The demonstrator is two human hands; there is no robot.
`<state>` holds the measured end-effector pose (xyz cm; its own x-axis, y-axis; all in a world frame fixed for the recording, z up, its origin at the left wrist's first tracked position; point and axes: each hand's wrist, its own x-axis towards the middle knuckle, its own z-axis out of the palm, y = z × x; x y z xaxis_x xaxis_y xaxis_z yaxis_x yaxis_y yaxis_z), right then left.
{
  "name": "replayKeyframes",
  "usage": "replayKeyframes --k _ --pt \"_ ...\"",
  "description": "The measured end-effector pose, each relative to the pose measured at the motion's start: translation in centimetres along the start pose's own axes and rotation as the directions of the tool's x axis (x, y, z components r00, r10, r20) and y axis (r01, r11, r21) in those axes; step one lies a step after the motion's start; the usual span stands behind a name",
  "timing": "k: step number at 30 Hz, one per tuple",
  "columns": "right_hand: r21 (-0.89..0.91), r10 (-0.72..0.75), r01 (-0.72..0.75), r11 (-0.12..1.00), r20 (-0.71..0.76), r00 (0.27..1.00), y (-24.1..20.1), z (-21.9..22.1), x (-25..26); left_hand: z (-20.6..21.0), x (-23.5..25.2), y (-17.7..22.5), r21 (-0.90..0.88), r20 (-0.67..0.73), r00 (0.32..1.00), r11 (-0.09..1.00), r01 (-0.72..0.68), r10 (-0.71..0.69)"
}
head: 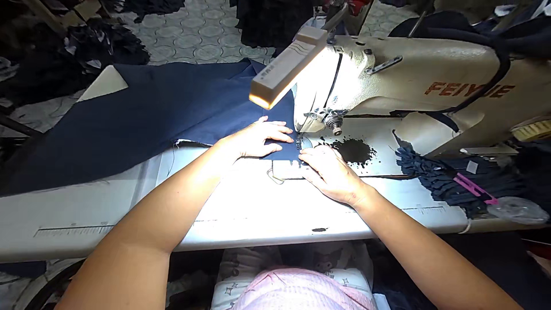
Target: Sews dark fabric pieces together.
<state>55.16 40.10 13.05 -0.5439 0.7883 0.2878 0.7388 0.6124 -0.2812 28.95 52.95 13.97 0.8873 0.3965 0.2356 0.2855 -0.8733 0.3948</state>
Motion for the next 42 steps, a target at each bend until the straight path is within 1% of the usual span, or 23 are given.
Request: replayKeyframes --k 3,6,9,11,13,16,18,19,20,21,22,27,30,34,36,40,42 --pt "-0.011 0.029 -0.028 1.0 0.032 0.999 -0.1 -0.1 0.1 -0.5 0.6 -1.0 -0.005 -0.021 1.0 1.0 0.023 -0.023" --pt "-0.018 0.026 -0.025 1.0 0.021 0.999 0.0 -0.1 0.2 -0.6 1.0 -1.9 -0.012 -0.06 0.998 1.0 0.007 -0.008" --pt "-0.016 0.018 -0.018 1.0 0.011 1.0 0.2 0.1 0.1 -0.6 1.1 -2.0 -0.012 -0.071 0.997 1.0 -0.002 0.001" --pt "-0.01 0.01 -0.01 1.0 -0.002 1.0 0.3 0.1 0.1 -0.8 1.4 -1.6 -0.003 -0.044 0.998 0.999 0.05 -0.05" --pt "-0.003 0.004 -0.004 1.0 -0.01 1.0 0.3 0.2 0.1 -1.2 2.0 -0.7 0.036 -0.019 0.989 0.988 0.148 -0.147" --pt "-0.001 0.022 -0.022 1.0 -0.002 1.0 0.5 0.4 0.1 -1.1 3.3 1.8 0.118 -0.066 0.939 0.931 0.344 -0.339" --pt "0.0 0.038 -0.038 0.999 0.001 0.999 0.5 0.3 0.1 -0.1 3.8 2.8 0.103 -0.103 0.915 0.91 0.401 -0.391" --pt "0.004 0.044 -0.044 0.999 0.001 0.999 0.4 0.3 0.2 0.4 3.8 3.1 0.101 -0.073 0.904 0.899 0.427 -0.421" --pt "0.01 0.049 -0.049 0.999 0.002 0.999 0.3 0.2 0.1 0.7 3.8 3.2 0.11 -0.009 0.888 0.882 0.457 -0.459" --pt "0.019 0.055 -0.055 0.998 0.001 0.998 0.2 0.2 0.1 0.9 3.8 3.3 0.115 0.042 0.874 0.871 0.477 -0.484" --pt "0.027 0.061 -0.061 0.998 0.001 0.998 0.2 0.1 0.1 0.9 3.8 3.2 0.114 0.06 0.869 0.868 0.483 -0.492" --pt "0.06 0.074 -0.073 0.996 -0.021 0.997 0.2 0.2 0.2 1.2 3.7 2.5 0.089 0.058 0.877 0.878 0.471 -0.476" --pt "0.152 0.094 -0.082 0.985 -0.069 0.993 0.4 0.2 0.3 1.0 3.5 2.2 0.106 0.042 0.873 0.871 0.48 -0.486" --pt "0.375 0.201 -0.144 0.916 -0.116 0.973 1.2 -0.1 0.3 0.9 3.3 2.0 0.1 0.031 0.854 0.852 0.514 -0.519" --pt "0.462 0.296 -0.219 0.86 -0.102 0.95 1.5 -0.5 0.6 0.7 3.3 1.7 0.106 0.025 0.846 0.843 0.528 -0.533" --pt "0.485 0.483 -0.405 0.775 -0.042 0.874 2.1 -1.1 2.3 0.3 2.8 -0.1 0.121 -0.055 0.837 0.829 0.546 -0.544" --pt "0.53 0.571 -0.455 0.716 -0.068 0.818 2.7 -0.8 3.7 -0.4 2.4 -0.3 0.112 -0.051 0.803 0.795 0.596 -0.594"
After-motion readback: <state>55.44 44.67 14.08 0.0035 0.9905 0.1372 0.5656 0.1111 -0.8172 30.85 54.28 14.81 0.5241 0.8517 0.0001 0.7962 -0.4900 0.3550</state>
